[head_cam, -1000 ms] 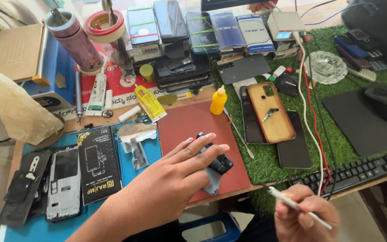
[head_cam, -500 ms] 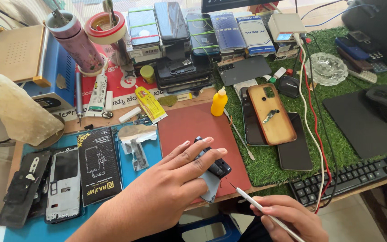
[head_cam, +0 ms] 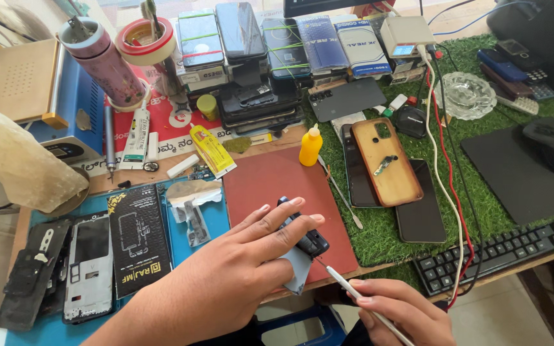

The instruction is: The person pries open the back cover of a smartphone using a white pry tool, then applies adhesive from a yellow glue bottle around the phone's edge and presses the back cover onto the phone body, working at a cluttered repair workbench.

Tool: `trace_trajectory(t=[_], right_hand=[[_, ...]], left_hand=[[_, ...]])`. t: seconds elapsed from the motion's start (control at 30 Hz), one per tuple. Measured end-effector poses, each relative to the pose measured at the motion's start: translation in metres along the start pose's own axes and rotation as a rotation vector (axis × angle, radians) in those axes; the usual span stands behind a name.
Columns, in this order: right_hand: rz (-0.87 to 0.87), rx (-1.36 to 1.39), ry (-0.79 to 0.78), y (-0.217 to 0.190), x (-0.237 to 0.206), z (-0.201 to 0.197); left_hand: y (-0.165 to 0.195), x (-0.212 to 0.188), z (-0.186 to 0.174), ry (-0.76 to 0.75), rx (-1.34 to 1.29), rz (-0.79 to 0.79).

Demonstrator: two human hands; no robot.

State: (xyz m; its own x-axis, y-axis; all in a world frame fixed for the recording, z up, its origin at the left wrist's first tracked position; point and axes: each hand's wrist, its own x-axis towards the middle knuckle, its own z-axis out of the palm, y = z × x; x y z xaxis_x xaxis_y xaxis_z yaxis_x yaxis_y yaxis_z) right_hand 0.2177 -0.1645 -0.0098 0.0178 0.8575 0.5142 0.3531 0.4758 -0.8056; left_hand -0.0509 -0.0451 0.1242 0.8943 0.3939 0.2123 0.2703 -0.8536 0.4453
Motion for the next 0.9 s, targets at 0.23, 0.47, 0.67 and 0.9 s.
trace_trajectory(t=[0.23, 0.47, 0.67, 0.9], right_hand=[[-0.009, -0.066, 0.002, -0.006, 0.003, 0.003], [0.02, -0.103, 0.06, -0.01, 0.0, 0.01], [0.011, -0.119, 0.098, -0.009, -0.001, 0.015], [0.053, -0.052, 0.079, -0.008, -0.005, 0.013]], left_hand=[[0.0, -0.004, -0.004, -0.014, 0.005, -0.002], [-0.001, -0.002, -0.007, -0.031, -0.014, 0.004], [-0.001, -0.002, -0.009, -0.057, -0.019, 0.003], [-0.006, 0.0, -0.01, -0.065, -0.022, 0.021]])
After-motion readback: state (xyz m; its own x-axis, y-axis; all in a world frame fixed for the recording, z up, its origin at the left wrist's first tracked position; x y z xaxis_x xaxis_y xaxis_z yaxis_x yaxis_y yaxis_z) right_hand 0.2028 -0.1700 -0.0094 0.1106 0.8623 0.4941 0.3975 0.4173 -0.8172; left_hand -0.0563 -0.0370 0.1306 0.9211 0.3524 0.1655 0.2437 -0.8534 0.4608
